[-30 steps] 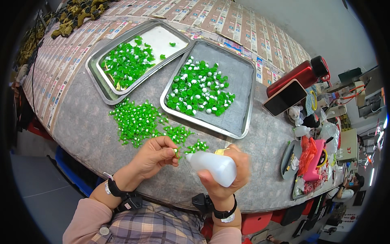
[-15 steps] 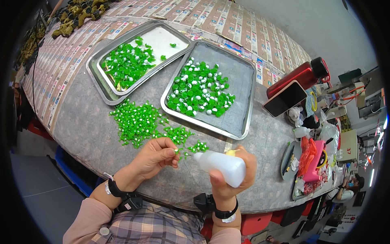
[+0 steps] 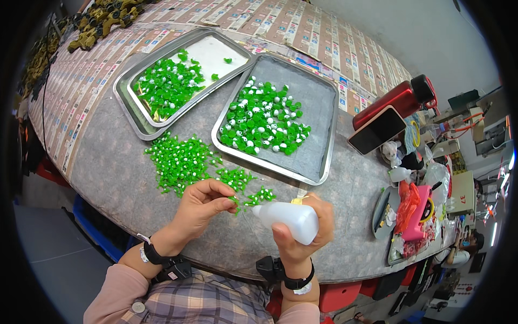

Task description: The person sits at a table and repeatedly picks up small green plastic pieces. They apply a drop of liquid from a white squeeze bottle onto each piece and then attach a small white bead to the top. The finished items are placed into a metal tray.

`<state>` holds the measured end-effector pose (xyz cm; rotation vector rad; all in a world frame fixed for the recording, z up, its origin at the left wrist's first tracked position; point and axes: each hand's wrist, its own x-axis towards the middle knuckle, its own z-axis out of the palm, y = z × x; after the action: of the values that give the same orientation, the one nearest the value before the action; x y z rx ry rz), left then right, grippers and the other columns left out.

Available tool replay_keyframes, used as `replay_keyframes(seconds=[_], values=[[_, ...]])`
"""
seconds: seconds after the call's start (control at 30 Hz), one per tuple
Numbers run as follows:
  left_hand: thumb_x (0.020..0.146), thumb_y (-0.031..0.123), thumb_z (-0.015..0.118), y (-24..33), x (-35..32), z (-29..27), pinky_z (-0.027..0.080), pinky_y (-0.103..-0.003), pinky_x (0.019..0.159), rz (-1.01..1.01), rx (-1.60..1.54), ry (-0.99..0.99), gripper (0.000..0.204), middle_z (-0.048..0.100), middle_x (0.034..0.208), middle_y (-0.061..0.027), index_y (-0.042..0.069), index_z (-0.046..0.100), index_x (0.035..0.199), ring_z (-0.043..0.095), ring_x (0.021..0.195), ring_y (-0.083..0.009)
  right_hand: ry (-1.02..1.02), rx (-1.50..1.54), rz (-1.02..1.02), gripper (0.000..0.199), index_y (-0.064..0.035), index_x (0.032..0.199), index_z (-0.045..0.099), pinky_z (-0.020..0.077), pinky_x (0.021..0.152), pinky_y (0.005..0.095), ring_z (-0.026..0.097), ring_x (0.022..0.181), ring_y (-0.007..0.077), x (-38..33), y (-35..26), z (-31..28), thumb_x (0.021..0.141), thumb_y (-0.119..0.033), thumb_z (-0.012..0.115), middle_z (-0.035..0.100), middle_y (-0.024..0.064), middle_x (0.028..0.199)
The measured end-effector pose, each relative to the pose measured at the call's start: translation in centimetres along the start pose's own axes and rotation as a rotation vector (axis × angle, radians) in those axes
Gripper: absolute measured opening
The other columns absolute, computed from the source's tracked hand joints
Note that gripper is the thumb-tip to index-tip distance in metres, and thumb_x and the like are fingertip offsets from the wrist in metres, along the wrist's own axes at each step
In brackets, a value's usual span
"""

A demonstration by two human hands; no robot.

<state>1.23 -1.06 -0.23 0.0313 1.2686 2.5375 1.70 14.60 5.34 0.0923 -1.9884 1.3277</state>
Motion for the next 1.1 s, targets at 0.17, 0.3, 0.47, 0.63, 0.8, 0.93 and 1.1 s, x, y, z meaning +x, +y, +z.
replay_keyframes(seconds=[0.17,0.3,0.47,0.63,0.8,0.93,1.1], values=[[0.074,0.000,0.058,0.1,0.0,0.0,0.049,-0.027,0.065,-0.006,-0.009,0.005,0.011,0.058,0.079,-0.0074,0.001,0.056,0.085,0.057,0.070,-0.0143,0.087,0.096,0.046,0.053,-0.0017,0.081,0.043,0.0379,0.062,0.0269,0.044,0.061,0.0123,0.3,0.3,-1.1,0.065,-0.050,0.059,0.042,0.0036,0.068],[0.075,0.003,0.058,-0.1,0.1,-0.1,0.048,-0.026,0.064,-0.028,-0.020,0.045,0.011,0.059,0.077,-0.0070,0.001,0.056,0.086,0.057,0.069,-0.0133,0.090,0.174,0.143,0.042,0.0006,0.093,0.043,0.0407,0.064,0.0261,0.050,0.069,0.0138,2.8,2.5,-4.3,0.071,-0.030,0.061,0.048,0.0060,0.076],[0.075,0.004,0.058,0.0,0.0,-0.1,0.050,-0.026,0.062,-0.032,-0.053,0.082,0.009,0.058,0.075,-0.0066,0.002,0.056,0.084,0.057,0.067,-0.0123,-0.178,-0.024,0.366,0.031,0.0025,0.105,0.042,0.0384,0.077,0.0240,0.051,0.086,0.0140,4.1,6.8,-8.5,0.076,-0.004,0.053,0.054,0.0118,0.096],[0.075,0.004,0.058,0.0,0.1,0.1,0.050,-0.027,0.062,-0.044,-0.056,0.063,0.009,0.058,0.075,-0.0063,0.002,0.055,0.084,0.056,0.066,-0.0120,-0.203,-0.200,0.432,0.038,0.0011,0.109,0.041,0.0370,0.082,0.0263,0.050,0.093,0.0161,1.9,12.8,-12.6,0.074,-0.002,0.055,0.053,0.0105,0.101],[0.076,0.005,0.058,-0.1,0.1,-0.1,0.049,-0.026,0.062,-0.071,-0.052,0.063,0.010,0.058,0.075,-0.0062,0.002,0.055,0.084,0.056,0.067,-0.0122,0.148,-0.832,-0.222,0.030,0.0003,0.096,0.050,0.0404,0.065,0.0263,0.053,0.076,0.0175,4.4,6.1,-9.0,0.069,-0.005,0.061,0.055,0.0086,0.088],[0.077,0.006,0.057,0.1,0.1,-0.1,0.047,-0.024,0.063,-0.078,-0.064,0.053,0.011,0.059,0.075,-0.0060,0.000,0.055,0.086,0.056,0.068,-0.0120,-0.375,-0.477,-0.059,0.014,-0.0023,0.081,0.056,0.0406,0.061,0.0286,0.052,0.067,0.0189,5.8,3.1,-3.7,0.068,-0.004,0.061,0.055,0.0083,0.074],[0.076,0.005,0.057,0.2,0.3,0.0,0.049,-0.025,0.063,-0.057,-0.072,0.041,0.009,0.058,0.075,-0.0060,0.002,0.055,0.084,0.057,0.067,-0.0121,-0.704,-0.522,-0.110,0.014,-0.0040,0.078,0.057,0.0416,0.062,0.0315,0.052,0.070,0.0230,6.4,8.8,2.5,0.065,-0.008,0.062,0.055,0.0083,0.071]])
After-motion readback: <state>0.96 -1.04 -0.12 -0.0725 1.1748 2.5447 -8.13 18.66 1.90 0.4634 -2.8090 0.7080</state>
